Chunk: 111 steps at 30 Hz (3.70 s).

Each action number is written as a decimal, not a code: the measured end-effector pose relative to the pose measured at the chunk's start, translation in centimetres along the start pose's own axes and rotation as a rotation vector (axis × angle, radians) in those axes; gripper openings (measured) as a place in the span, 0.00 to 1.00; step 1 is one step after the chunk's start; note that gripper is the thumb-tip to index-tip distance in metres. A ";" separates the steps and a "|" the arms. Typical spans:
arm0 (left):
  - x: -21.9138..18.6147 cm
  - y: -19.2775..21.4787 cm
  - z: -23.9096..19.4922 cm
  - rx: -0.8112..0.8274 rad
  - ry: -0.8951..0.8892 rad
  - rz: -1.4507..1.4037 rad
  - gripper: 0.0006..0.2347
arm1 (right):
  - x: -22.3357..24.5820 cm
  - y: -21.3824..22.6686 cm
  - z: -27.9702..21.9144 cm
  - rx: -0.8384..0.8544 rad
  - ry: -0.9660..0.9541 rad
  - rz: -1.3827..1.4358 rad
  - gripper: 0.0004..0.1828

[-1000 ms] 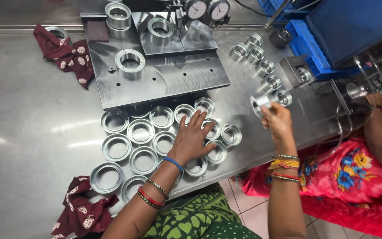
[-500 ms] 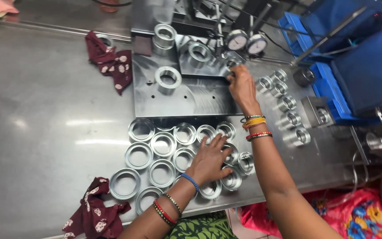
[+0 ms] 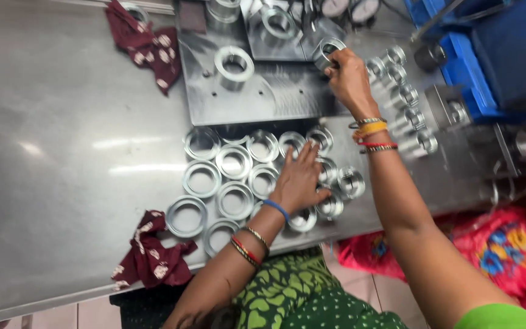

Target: Polishing cylindrical metal components with a cloth at a metal fabrication station.

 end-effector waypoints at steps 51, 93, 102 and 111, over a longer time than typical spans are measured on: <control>1.2 11.8 -26.8 -0.646 0.413 -0.989 0.11 | 22.6 -2.1 -22.6 0.956 -0.174 1.285 0.19; 0.5 11.7 -27.5 -0.376 0.381 -0.998 0.09 | 28.3 -6.3 -18.7 0.171 0.663 0.787 0.26; 0.9 14.2 -27.3 -0.193 0.434 -1.127 0.11 | 30.1 -3.5 -18.9 0.503 0.316 0.917 0.30; 2.4 13.0 -26.8 -0.313 0.194 -0.703 0.12 | 27.4 -7.3 -20.3 0.775 -0.272 1.683 0.21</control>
Point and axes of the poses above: each hand's wrist, its own z-axis towards the middle knuckle, its own y-axis out of the back of the hand, x = y × z, the point moved 1 cm from there along z, towards the middle knuckle, and after that the axes turned 11 degrees about x, right-handed, at the moved point
